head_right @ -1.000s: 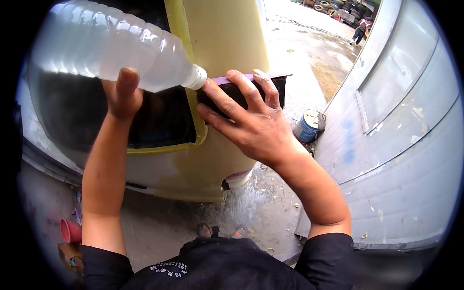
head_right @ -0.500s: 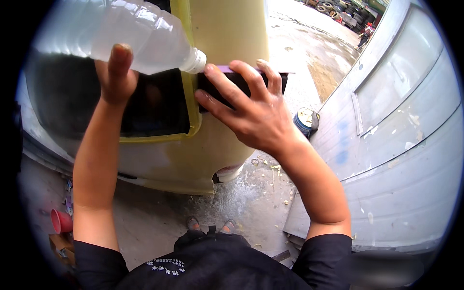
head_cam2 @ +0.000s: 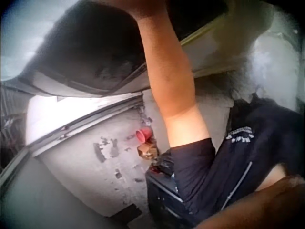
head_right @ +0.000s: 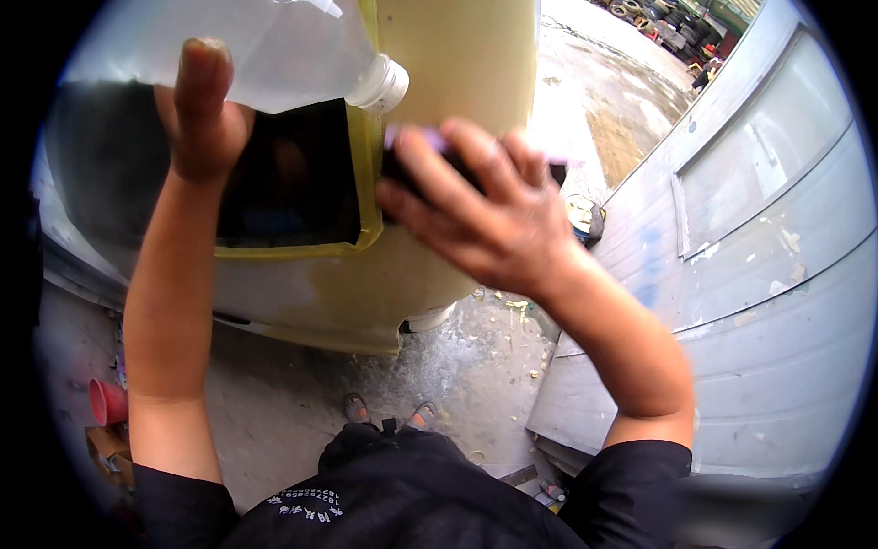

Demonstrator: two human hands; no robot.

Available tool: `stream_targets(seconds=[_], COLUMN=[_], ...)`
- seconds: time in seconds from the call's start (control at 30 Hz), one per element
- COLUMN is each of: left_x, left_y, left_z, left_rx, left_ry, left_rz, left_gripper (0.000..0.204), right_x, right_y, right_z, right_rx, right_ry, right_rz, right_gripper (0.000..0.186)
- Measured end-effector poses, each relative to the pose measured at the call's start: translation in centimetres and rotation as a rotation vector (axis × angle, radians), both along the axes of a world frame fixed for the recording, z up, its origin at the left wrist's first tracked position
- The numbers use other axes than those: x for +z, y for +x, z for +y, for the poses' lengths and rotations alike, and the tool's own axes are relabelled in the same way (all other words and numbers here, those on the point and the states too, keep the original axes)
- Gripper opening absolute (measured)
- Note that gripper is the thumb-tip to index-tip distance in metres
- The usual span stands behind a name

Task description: The person wet-sands the side of a vehicle using a sanding block, frequently pouring water from a plastic bottle onto the surface while rubbing the block back and forth.

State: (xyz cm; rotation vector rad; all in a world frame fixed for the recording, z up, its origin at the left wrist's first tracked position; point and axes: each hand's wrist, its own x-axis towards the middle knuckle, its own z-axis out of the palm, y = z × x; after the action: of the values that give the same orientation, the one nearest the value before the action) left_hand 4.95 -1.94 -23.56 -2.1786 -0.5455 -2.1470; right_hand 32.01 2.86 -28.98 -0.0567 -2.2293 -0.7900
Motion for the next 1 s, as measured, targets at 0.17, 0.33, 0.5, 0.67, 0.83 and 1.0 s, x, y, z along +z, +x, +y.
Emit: stream_targets(seconds=[0.17,0.33,0.5,0.67,0.83,1.0], left_x=[-0.1,-0.2,-0.6,-1.0,-0.1,0.0], left_y=[0.0,0.1,0.2,0.6,-1.5,0.4], left_z=[0.5,0.4,-0.1,0.1,-0.5,-0.1], left_rx=[-0.043,-0.042,-0.022,-0.026,-0.163,0.033], left_ry=[0.014,-0.001,-0.010,-0.025,-0.023,0.056], left_rz=[-0.003,-0.021,-0.089,-0.232,0.028,-0.097], left_gripper=[0.074,0.069,0.064,0.059,0.055,0.051], right_x=[-4.6,-3.9,1.7,-2.9,-6.6,0.2], right_y=[0.8,0.6,-0.9,-0.4,0.4,-1.6], right_z=[-1.1,0.0,1.0,-1.3,-3.4,-0.1], right_rx=[0.050,0.093,0.020,0.012,-0.035,-0.031], right_ry=[-0.044,-0.020,-0.005,-0.105,-0.153,-0.064], right_rz=[0.016,0.026,0.086,0.110,0.110,0.178], right_gripper=[0.029,0.023,0.042,0.037,0.031,0.034])
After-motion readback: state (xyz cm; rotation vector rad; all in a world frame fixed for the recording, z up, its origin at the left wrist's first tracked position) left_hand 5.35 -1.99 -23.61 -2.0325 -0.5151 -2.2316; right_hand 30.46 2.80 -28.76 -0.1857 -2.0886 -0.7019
